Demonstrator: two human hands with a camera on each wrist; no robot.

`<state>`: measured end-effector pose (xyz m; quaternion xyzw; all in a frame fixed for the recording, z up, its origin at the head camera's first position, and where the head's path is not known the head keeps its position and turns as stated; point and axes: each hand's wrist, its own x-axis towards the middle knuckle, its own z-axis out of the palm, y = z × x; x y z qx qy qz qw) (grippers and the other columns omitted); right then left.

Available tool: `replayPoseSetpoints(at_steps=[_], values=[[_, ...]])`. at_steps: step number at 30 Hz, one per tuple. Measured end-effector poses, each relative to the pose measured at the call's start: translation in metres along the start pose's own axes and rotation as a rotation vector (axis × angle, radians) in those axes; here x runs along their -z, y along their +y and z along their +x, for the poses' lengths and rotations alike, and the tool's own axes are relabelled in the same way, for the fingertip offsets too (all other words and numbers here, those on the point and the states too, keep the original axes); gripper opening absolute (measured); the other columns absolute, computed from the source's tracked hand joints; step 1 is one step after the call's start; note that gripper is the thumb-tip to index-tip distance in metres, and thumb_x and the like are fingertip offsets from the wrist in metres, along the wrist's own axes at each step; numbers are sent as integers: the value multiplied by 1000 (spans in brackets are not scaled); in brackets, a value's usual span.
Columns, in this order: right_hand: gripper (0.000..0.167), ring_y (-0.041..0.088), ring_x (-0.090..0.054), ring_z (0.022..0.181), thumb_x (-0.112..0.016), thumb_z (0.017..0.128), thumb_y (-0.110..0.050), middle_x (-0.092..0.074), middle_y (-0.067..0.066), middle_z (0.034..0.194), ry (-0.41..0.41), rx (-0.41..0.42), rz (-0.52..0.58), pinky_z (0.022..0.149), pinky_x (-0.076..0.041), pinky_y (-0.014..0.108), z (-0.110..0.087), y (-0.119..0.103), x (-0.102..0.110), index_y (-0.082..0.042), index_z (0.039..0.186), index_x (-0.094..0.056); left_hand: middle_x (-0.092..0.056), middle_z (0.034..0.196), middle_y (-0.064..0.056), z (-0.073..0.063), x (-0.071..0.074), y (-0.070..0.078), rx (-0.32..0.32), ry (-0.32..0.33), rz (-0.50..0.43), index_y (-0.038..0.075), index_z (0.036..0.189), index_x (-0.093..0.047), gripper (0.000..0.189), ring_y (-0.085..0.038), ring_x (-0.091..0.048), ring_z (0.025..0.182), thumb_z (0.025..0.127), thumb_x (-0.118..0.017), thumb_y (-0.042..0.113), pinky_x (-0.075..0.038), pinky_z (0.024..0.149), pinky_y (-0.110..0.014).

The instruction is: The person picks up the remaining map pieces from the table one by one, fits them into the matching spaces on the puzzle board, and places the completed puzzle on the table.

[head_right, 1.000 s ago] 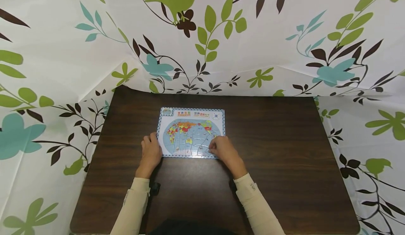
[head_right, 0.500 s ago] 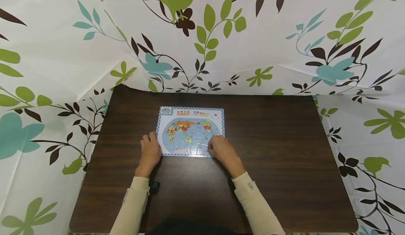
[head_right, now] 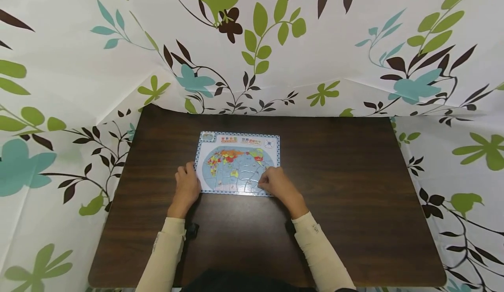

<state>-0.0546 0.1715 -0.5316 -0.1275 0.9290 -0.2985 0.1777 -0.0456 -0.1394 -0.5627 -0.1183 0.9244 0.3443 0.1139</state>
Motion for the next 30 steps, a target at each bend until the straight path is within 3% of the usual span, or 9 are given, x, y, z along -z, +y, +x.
replayPoseSetpoints(at_steps=[3, 7, 18, 25, 30], values=[[5, 11, -59, 72, -85, 92, -14, -80, 3, 88, 51, -61, 77, 65, -48, 26, -1, 6, 9, -9, 91, -86, -34, 139, -25, 0, 0, 0, -12, 5, -3, 2, 157, -32, 45, -40, -33, 127, 114, -38, 13, -42, 107, -58], [8, 14, -63, 75, -84, 93, -14, -80, 6, 90, 105, -93, 94, 68, -51, 29, -1, 8, 18, -7, 94, -85, -36, 137, -28, -1, 0, -1, -43, 26, 4, -1, 152, -34, 40, -43, -34, 126, 114, -35, 13, -41, 106, -59], [18, 18, -64, 82, -77, 100, -17, -78, 9, 100, 100, -150, 122, 73, -54, 33, -2, 3, 22, -4, 111, -82, -37, 138, -29, -1, 1, -4, -36, -3, 12, 0, 157, -34, 45, -45, -35, 128, 113, -34, 11, -42, 105, -61], [12, 11, -64, 77, -85, 93, -17, -76, 1, 89, 6, -60, 44, 72, -54, 30, -7, 1, 1, -8, 100, -82, -37, 140, -29, -2, 2, -3, -31, -19, 15, 3, 158, -34, 46, -45, -34, 129, 113, -38, 11, -42, 105, -61], [11, 11, -59, 70, -87, 90, -18, -70, -2, 80, 35, -43, -2, 67, -51, 28, -9, -2, -13, -13, 85, -78, -36, 141, -29, -3, 5, -2, -39, -23, 15, 3, 157, -33, 45, -45, -34, 128, 113, -39, 11, -42, 105, -61]])
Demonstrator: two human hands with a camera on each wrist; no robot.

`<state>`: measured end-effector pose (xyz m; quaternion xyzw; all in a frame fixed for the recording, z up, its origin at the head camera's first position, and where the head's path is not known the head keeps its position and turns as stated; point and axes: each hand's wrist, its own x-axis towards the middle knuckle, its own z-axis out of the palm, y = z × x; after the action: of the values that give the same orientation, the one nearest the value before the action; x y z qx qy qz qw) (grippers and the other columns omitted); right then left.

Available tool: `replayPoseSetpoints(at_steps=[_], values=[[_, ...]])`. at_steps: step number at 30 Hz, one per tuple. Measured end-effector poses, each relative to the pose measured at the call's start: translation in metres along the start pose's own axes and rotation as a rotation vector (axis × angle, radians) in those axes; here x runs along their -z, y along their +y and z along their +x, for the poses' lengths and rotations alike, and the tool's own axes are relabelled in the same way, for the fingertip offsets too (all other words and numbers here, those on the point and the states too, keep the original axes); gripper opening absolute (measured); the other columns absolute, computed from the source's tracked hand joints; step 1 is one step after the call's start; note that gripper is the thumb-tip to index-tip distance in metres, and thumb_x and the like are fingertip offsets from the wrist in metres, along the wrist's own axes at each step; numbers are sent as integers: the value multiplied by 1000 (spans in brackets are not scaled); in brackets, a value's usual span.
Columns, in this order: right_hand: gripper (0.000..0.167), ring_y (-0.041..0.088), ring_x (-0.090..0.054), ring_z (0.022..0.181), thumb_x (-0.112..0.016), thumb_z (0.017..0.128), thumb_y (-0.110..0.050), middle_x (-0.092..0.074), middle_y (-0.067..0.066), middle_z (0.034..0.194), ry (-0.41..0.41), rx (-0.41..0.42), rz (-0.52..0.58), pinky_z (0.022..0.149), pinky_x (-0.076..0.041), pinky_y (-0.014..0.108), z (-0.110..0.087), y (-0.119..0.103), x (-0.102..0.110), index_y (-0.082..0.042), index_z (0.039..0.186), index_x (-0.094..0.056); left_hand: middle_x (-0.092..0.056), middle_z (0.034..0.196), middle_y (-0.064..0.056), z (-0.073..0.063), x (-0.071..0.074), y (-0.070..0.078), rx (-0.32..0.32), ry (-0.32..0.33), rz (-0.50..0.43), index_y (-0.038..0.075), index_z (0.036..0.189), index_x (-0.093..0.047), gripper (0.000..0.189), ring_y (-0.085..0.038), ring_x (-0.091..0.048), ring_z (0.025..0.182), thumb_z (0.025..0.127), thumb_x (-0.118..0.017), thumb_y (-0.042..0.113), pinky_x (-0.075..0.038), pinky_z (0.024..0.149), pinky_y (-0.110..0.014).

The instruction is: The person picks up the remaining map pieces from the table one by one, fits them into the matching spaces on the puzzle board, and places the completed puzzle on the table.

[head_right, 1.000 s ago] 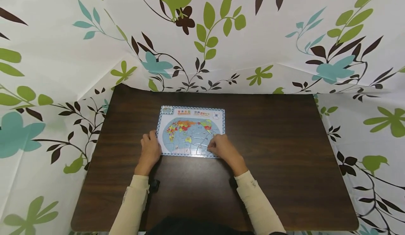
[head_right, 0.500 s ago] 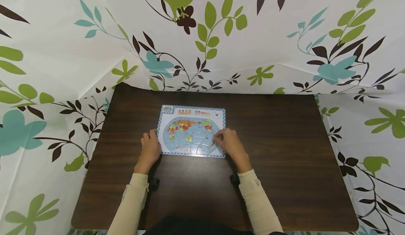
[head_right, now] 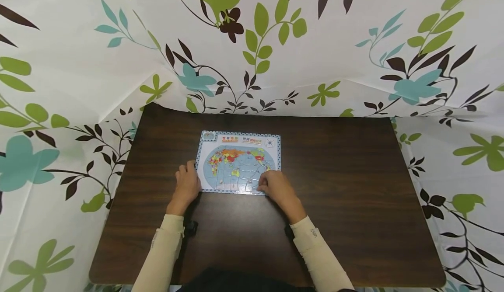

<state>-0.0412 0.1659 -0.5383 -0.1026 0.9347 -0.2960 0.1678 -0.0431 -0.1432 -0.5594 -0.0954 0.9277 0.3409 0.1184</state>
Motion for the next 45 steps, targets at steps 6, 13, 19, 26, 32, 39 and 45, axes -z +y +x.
replayPoseSetpoints(at_steps=[6, 13, 19, 26, 32, 39, 45], values=[[14, 12, -56, 68, -86, 91, -17, -68, -2, 78, 6, -42, -22, 65, -48, 28, -2, -2, 0, -13, 82, -77, -36, 141, -29, 1, -2, -1, -8, -11, 24, 4, 158, -33, 46, -45, -34, 129, 113, -38, 9, -43, 105, -61], [24, 14, -57, 71, -92, 85, -28, -68, 0, 81, 56, -49, -58, 67, -49, 30, -6, -3, -7, -12, 85, -74, -36, 140, -28, -1, -1, 0, -4, -1, 1, 5, 158, -34, 46, -44, -33, 128, 113, -40, 11, -42, 104, -60], [28, 16, -58, 73, -95, 80, -28, -73, 4, 87, 103, -85, -63, 67, -50, 31, -9, -7, -11, -10, 85, -74, -38, 140, -29, -4, 0, 0, -1, 6, 7, 3, 159, -33, 47, -44, -35, 127, 112, -39, 9, -43, 104, -60], [29, 16, -57, 70, -95, 81, -28, -69, 3, 81, 110, -128, -42, 63, -45, 29, -7, -8, -10, -11, 81, -71, -37, 141, -29, -5, 1, 1, 5, 7, -6, 4, 159, -33, 47, -45, -34, 128, 112, -38, 8, -42, 104, -61], [29, 17, -56, 70, -95, 81, -26, -65, 2, 78, 88, -158, -45, 63, -44, 30, -4, -8, -8, -12, 81, -70, -37, 142, -27, -3, -1, 2, 23, -13, -10, 5, 158, -33, 45, -43, -35, 131, 113, -37, 11, -42, 107, -61], [24, 17, -56, 69, -94, 82, -20, -65, 3, 80, 41, -181, -39, 62, -44, 30, -5, -5, -2, -10, 84, -72, -41, 138, -29, -5, -8, 5, 15, -27, -2, 3, 155, -36, 48, -45, -41, 129, 108, -43, 4, -45, 101, -62], [21, 18, -61, 73, -93, 83, -17, -71, 7, 84, 129, -138, 9, 65, -50, 33, -3, -1, 9, -7, 89, -75, -43, 138, -30, -7, -11, 4, 14, -26, 13, 1, 153, -39, 45, -45, -43, 131, 108, -45, 5, -47, 105, -63]])
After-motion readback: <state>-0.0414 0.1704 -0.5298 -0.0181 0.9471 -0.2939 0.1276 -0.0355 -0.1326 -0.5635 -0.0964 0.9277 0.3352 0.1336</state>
